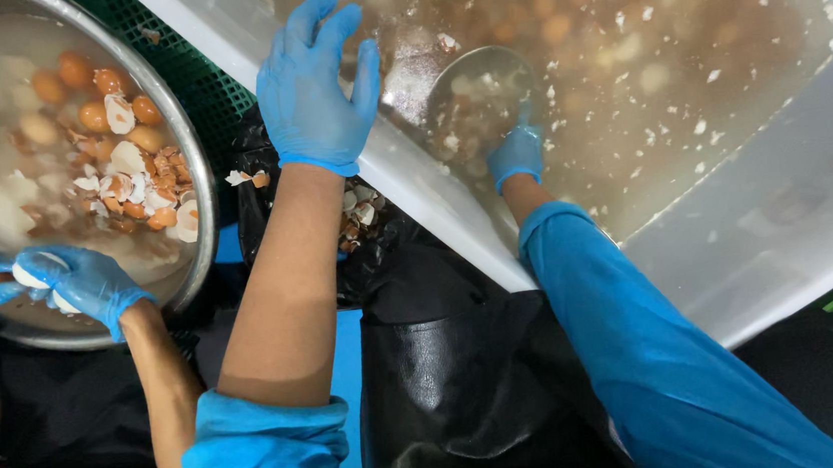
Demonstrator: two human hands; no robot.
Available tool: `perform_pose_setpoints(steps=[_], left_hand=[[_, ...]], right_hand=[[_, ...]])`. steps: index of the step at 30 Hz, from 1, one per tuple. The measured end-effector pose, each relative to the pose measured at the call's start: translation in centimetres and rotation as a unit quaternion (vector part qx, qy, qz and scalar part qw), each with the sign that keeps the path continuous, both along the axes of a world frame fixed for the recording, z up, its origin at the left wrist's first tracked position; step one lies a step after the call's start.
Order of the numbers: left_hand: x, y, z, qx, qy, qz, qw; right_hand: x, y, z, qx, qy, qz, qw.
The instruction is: The person sits on the floor and peels boiled eggs by hand, taking eggs from a water-filled tub, removing the shells over a black bag, and placing the peeled eggs into a metal basin. They repeatedly retrieve more eggs from the tub and continue peeling throughout the episode.
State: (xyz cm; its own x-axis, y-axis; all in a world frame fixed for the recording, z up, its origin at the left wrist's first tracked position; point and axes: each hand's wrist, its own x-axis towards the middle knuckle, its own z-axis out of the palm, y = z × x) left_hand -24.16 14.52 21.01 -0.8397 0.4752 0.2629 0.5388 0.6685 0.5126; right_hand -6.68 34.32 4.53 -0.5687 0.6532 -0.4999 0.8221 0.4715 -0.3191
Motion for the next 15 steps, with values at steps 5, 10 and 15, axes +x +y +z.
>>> perform_pose_setpoints(steps=[5,10,15], left_hand=[[0.0,-0.1,0.0,-0.002,0.005,0.002,1.000],[-0.1,-0.2,-0.1,0.017,0.006,0.003,1.000],[-0.3,-0.1,0.0,0.020,0.007,0.005,1.000]], right_hand=[[0.5,0.6,-1.3,-0.065,-0.025,-0.052,0.996],[0.7,-0.4,-3.0,-0.017,-0.068,-0.019,0.997],[0.5,-1.2,-2.8,-0.024,-0.065,-0.029,0.997]])
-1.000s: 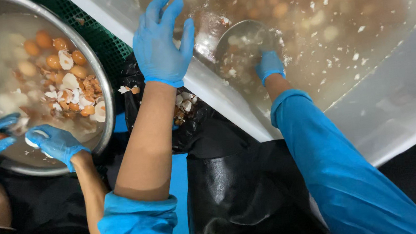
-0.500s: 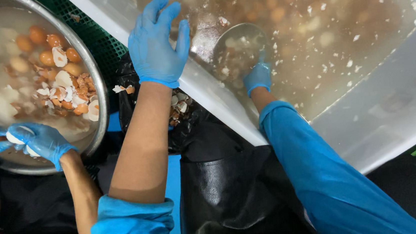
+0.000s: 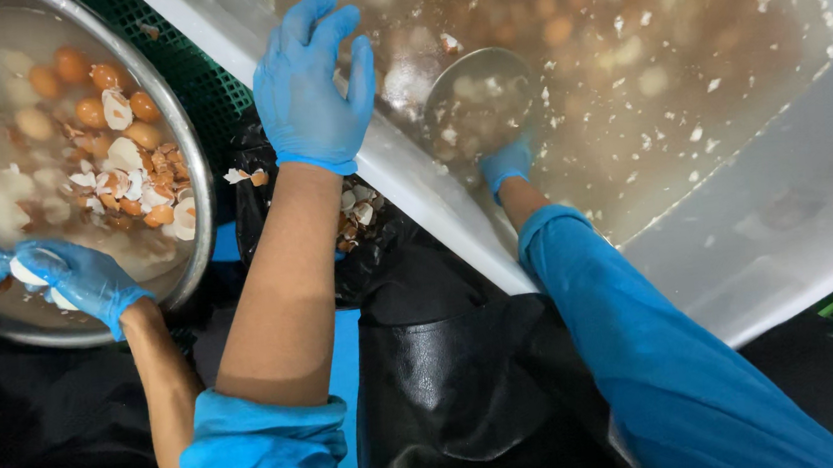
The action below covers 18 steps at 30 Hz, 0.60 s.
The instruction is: The person sits on the floor and peels boiled eggs by hand, taking eggs from a water-filled tub, removing the shells over a black bag, and placing the peeled eggs into a metal basin. They repeatedly retrieve more eggs from the tub and continue peeling throughout the episode.
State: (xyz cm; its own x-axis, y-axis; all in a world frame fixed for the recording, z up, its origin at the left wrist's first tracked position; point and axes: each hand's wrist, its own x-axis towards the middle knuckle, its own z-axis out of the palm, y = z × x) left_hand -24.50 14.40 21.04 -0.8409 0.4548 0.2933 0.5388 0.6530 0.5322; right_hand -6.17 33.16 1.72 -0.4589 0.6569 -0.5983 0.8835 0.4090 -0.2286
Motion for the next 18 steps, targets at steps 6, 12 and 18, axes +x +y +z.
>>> perform_pose_setpoints(steps=[6,12,18], left_hand=[[0.1,-0.1,-0.1,0.002,0.010,-0.002,1.000],[0.0,-0.1,-0.7,-0.009,0.012,0.001,1.000],[0.0,-0.2,-0.7,-0.012,0.015,0.001,1.000]], right_hand=[[0.6,-0.7,-0.2,-0.100,0.047,-0.172,0.979],[0.8,-1.4,-0.6,-0.320,0.070,-0.303,0.895],[0.7,-1.5,-0.2,-0.348,0.062,-0.183,0.917]])
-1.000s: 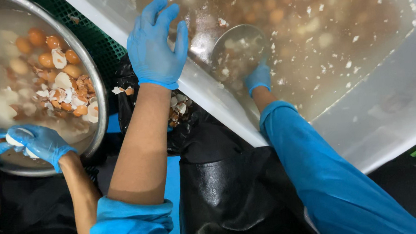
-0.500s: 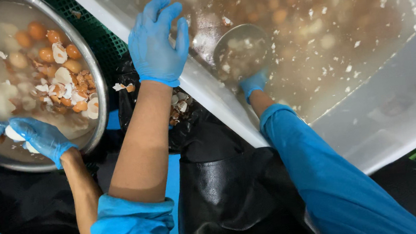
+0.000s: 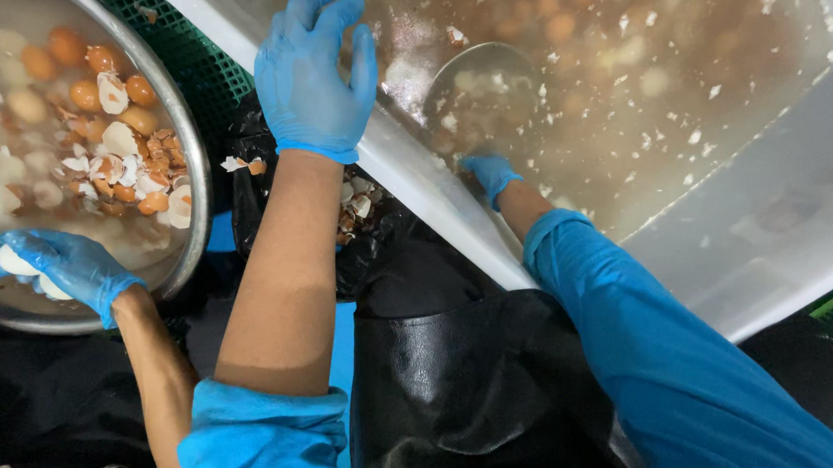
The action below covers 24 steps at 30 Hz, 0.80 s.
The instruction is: The person sits on the floor and peels boiled eggs by hand, taking eggs from a water-filled tub, removing the shells over a black bag, and placing the peeled eggs into a metal basin. They repeatedly retrieve more eggs from the tub and continue peeling throughout the episode.
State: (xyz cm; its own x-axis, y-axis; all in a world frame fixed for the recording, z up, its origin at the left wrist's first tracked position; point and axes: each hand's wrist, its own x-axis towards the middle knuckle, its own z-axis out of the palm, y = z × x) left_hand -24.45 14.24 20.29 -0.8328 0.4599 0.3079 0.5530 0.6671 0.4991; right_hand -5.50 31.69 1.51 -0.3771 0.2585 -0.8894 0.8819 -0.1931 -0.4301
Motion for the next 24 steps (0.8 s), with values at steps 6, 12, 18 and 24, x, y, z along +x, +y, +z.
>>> perform_pose_setpoints(steps=[6,12,18,24], left_hand=[[-0.3,0.0,-0.1,0.006,0.005,-0.006,1.000],[-0.1,-0.2,-0.2,0.001,0.013,-0.001,1.000],[0.1,-0.7,-0.2,0.004,0.008,0.011,1.000],[4.2,0.0,1.1,0.236,-0.046,0.007,0.971]], right_hand=[[0.7,1.8,1.3,-0.173,0.007,-0.139,0.975],[4.3,5.7,3.7,-0.232,-0.003,-0.188,0.954],[7.5,8.7,10.2,-0.233,0.182,-0.098,0.950],[6.3,5.6,18.6,-0.043,0.356,0.082,0.930]])
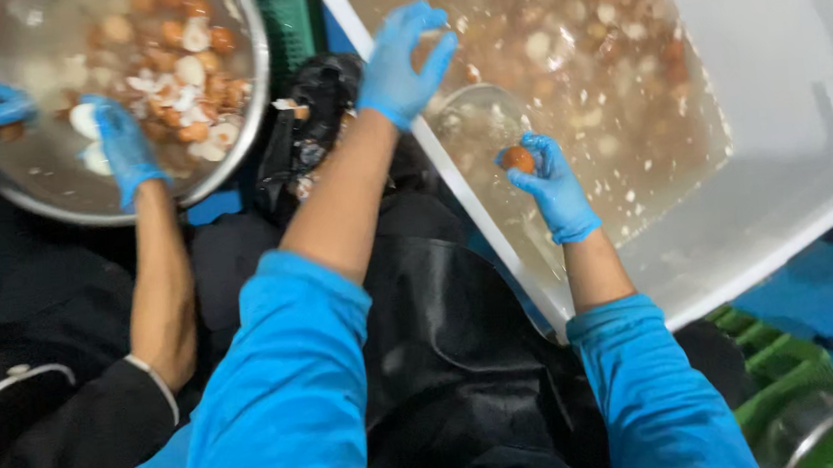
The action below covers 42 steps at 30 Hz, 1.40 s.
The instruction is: The person sits on the floor and peels boiled eggs by hand, taking eggs from a water-filled tub, removing the shells over a black bag, and placing the peeled eggs into a metal basin. They repeatedly retrieve more eggs from the tub and continue peeling throughout the episode.
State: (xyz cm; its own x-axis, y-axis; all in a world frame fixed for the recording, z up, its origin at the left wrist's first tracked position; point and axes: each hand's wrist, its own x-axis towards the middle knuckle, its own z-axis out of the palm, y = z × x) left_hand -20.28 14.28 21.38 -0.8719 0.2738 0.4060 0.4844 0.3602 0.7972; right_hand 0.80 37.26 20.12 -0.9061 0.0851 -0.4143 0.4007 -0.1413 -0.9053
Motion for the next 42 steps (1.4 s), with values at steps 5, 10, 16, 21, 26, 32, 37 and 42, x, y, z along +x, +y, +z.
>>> perform_pose_setpoints(steps=[5,10,16,21,26,32,37,42], left_hand=[[5.5,-4.6,-0.8,0.225,-0.187,0.040,0.955],[11.1,-9.4,-2.0,0.303,-0.260,0.081,0.913],[15.7,-11.7,-1.1,0.267,-0.264,0.097,0.922],[16.0,-11.3,-0.7,0.346,-0.297,0.088,0.886],[15.1,-11.0,1.1,0.361,-0.346,0.071,0.863],[14.4,-12.4,3.5,0.354,-0.291,0.028,0.888],[16.1,-15.6,1.9,0.330,-0.283,0.051,0.899],[17.5,-17.0,-0.9,0.361,-0.331,0.038,0.871]], right_hand=[[-3.8,-4.8,4.4,0.280,0.165,0.119,0.938],[-7.7,-10.5,6.2,0.419,0.321,0.011,0.849],[-9.1,-13.1,6.2,0.438,0.183,0.140,0.869],[-8.8,-12.7,3.2,0.469,0.323,0.103,0.815],[-10.5,-12.9,3.8,0.095,0.093,0.036,0.990],[-10.2,-16.7,5.2,-0.137,-0.041,0.115,0.983],[-7.7,-21.7,3.0,0.010,-0.003,0.175,0.984],[-6.3,-23.2,2.8,-0.005,0.103,0.200,0.974]])
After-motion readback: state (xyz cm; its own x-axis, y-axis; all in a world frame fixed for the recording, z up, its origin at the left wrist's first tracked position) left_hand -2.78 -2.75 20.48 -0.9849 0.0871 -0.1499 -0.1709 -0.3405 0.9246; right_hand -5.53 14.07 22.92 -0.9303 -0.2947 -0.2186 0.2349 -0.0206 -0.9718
